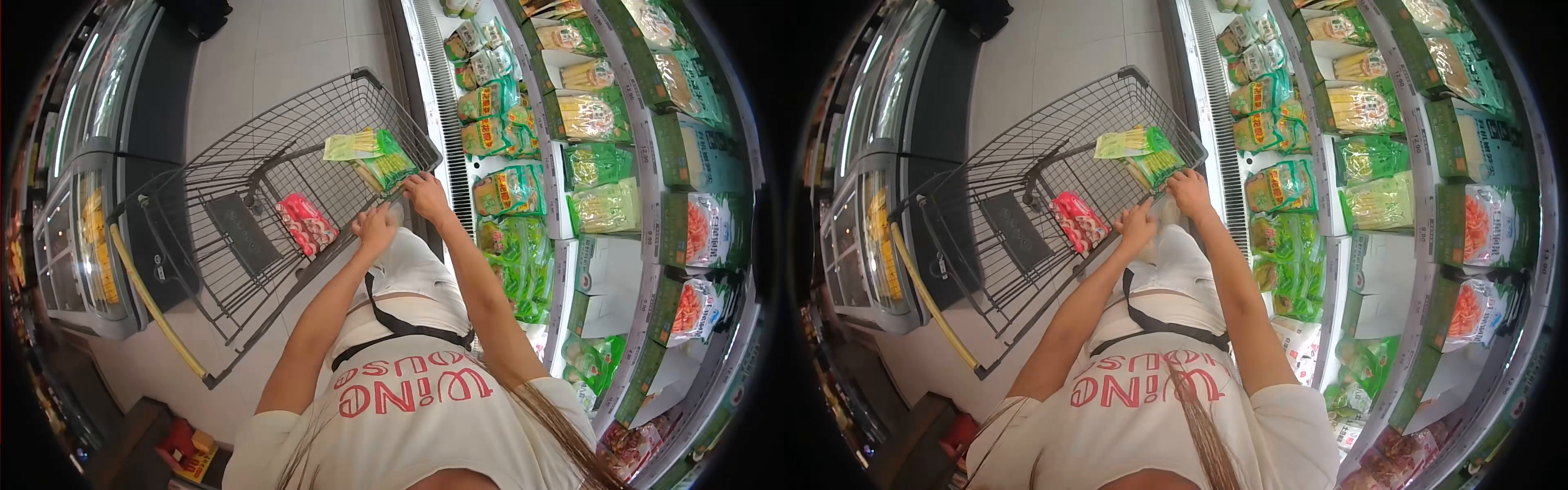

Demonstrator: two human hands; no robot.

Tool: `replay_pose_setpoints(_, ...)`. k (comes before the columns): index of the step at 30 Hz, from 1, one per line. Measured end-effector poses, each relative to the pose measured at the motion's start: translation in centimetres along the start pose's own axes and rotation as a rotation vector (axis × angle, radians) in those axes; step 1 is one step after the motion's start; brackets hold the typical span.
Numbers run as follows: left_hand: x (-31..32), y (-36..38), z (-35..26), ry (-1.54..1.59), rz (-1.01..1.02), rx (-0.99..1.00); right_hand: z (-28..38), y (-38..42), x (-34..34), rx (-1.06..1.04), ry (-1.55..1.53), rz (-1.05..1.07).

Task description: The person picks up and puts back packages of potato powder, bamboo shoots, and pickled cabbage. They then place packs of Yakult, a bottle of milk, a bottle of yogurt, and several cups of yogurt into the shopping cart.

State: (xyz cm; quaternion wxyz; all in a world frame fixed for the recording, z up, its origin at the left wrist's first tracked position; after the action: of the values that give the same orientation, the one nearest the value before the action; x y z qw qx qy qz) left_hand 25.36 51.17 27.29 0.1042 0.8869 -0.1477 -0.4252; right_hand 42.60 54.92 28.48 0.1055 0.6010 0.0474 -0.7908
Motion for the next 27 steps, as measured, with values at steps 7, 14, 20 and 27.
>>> replay_pose_setpoints(7, -1.6, -10.5, 3.3, 0.87, 0.443, -0.428, -1.5, -7.4, -1.6, -0.057, 0.068, 0.42)
replay_pose_setpoints(14, 4.0, -23.6, 9.5, 1.718, 0.079, -1.013, -1.8, -19.4, -0.1, 0.056, -0.007, 0.991)
replay_pose_setpoints(20, 8.1, -30.0, 14.0, 1.697, -0.089, -1.116, -7.7, -29.1, 13.2, 0.238, -0.349, 0.389)
replay_pose_setpoints(27, 5.7, -31.5, 12.4, 1.545, -0.333, -1.135, -7.6, -30.7, 20.8, 0.52, -0.467, 0.402)
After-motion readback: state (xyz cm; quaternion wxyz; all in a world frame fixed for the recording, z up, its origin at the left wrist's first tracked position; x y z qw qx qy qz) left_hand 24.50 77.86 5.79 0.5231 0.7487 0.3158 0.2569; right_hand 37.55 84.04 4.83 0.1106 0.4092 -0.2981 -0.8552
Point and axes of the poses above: each hand's wrist, its own y-axis away from the middle knuckle, its own x-axis out of the palm, z = x × y, the point moved 2 cm from there along -y, towards the middle knuckle, and after that the axes turned 5 degrees about y, right-handed, at the moved point
